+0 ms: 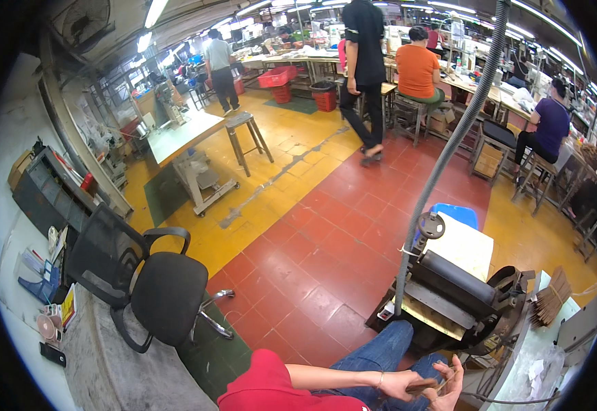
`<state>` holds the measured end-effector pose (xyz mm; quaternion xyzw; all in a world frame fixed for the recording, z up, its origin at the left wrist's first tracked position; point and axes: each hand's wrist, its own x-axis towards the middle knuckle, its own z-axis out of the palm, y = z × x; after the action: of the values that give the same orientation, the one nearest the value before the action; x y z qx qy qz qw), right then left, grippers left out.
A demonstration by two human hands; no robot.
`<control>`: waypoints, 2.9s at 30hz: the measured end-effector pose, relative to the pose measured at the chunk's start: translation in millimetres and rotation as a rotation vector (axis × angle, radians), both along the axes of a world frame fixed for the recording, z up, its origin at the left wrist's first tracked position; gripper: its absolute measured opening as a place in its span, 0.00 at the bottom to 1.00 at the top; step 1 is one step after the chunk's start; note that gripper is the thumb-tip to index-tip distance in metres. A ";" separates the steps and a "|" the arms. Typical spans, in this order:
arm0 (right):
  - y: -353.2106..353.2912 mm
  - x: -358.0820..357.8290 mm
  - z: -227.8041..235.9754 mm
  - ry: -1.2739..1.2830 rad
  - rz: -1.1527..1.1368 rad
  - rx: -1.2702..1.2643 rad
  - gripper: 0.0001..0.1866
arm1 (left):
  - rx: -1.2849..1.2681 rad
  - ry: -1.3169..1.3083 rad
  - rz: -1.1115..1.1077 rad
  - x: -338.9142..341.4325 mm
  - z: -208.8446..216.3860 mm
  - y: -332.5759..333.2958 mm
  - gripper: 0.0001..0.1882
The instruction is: The person assembles small wooden sticks into a bundle, ties them with a rubber band, and places the bundle on a sewing machine table. They then pick up flat cardboard pieces, fold them, and stack them on a nearby surface.
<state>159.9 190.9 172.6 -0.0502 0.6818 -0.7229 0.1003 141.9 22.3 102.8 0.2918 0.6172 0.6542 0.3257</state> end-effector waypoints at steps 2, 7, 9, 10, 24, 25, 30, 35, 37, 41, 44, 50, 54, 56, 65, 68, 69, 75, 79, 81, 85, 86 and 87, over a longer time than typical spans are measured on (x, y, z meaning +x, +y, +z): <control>-6.0 -7.0 21.9 0.135 0.154 0.406 0.50 | -0.099 0.141 -0.128 2.3 1.4 3.6 0.22; -18.4 -51.3 46.7 0.482 0.123 0.842 0.16 | 0.069 0.296 -0.385 -17.2 30.7 12.9 0.20; -2.8 -83.4 53.1 0.382 0.154 0.767 0.12 | 0.047 -0.330 -0.551 -43.7 46.3 3.3 0.17; 7.6 -94.7 56.3 0.346 0.143 0.737 0.12 | 0.175 -0.342 -0.331 -49.5 53.0 -6.0 0.17; 7.9 -68.2 102.5 0.365 0.046 0.458 0.08 | 0.622 -0.770 -0.030 -69.5 77.3 -19.9 0.21; 7.0 -67.7 99.8 0.317 0.063 0.502 0.08 | 0.550 -0.723 -0.030 -69.3 76.0 -19.0 0.21; 6.2 -64.2 92.3 0.253 0.136 0.422 0.09 | 0.457 -0.645 -0.009 -67.0 70.3 -22.7 0.23; 5.0 -55.3 95.2 0.329 0.063 0.509 0.10 | 0.431 -0.655 0.035 -67.0 72.8 -21.9 0.25; 5.4 -49.9 97.9 0.385 0.010 0.551 0.09 | 0.410 -0.627 0.018 -68.6 78.7 -22.3 0.24; 5.4 -45.8 100.8 0.267 -0.037 0.643 0.08 | 0.192 -0.530 -0.033 -68.0 95.2 -23.2 0.19; 0.1 -53.9 90.7 0.026 -0.113 0.225 0.12 | -0.237 -0.263 -0.029 -62.8 102.4 -15.7 0.16; 29.5 -51.6 64.0 -0.180 -0.164 -0.633 0.17 | -0.452 0.425 0.281 -48.0 102.1 -9.5 0.21; 27.2 -35.1 43.7 -0.012 -0.249 -0.229 0.20 | -0.375 0.325 0.346 -43.4 103.6 -11.5 0.19; 20.0 -28.2 36.3 -0.055 -0.210 -0.184 0.19 | -0.265 0.233 0.299 -44.1 103.8 -9.3 0.17; 9.7 -21.9 40.1 -0.031 -0.182 -0.150 0.10 | 0.152 -0.494 0.052 -40.0 99.7 -12.6 0.15; 4.7 -20.0 45.3 -0.110 -0.208 -0.225 0.08 | 0.303 -0.601 0.030 -37.2 95.8 -13.3 0.17; 4.0 -18.5 48.1 -0.134 -0.219 -0.250 0.08 | 0.296 -0.649 0.046 -36.2 93.4 -12.6 0.17; 19.2 -3.9 80.2 0.054 -0.303 -0.116 0.06 | 0.452 -0.843 0.006 -43.4 72.7 -17.9 0.23; 16.8 -1.6 93.0 -0.003 -0.139 -0.203 0.07 | 0.554 -0.815 -0.217 -41.4 67.4 -17.1 0.24; 8.8 -4.3 91.1 -0.059 -0.097 -0.190 0.07 | 0.553 -0.907 -0.287 -37.1 69.3 -11.4 0.25; 2.7 -6.4 82.4 0.268 -0.270 0.141 0.09 | 0.528 -0.900 -0.281 -29.3 75.9 -5.7 0.27; 2.9 -5.6 79.5 0.221 -0.278 0.159 0.08 | 0.533 -0.888 -0.284 -28.1 75.7 -3.6 0.25; 3.4 -4.7 76.1 0.194 -0.298 0.149 0.08 | 0.537 -0.875 -0.288 -26.9 74.6 -1.4 0.24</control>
<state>155.1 194.3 248.7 -0.0106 0.7398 -0.6690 -0.0707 115.0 21.0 177.4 0.1465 0.1879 0.7984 0.5530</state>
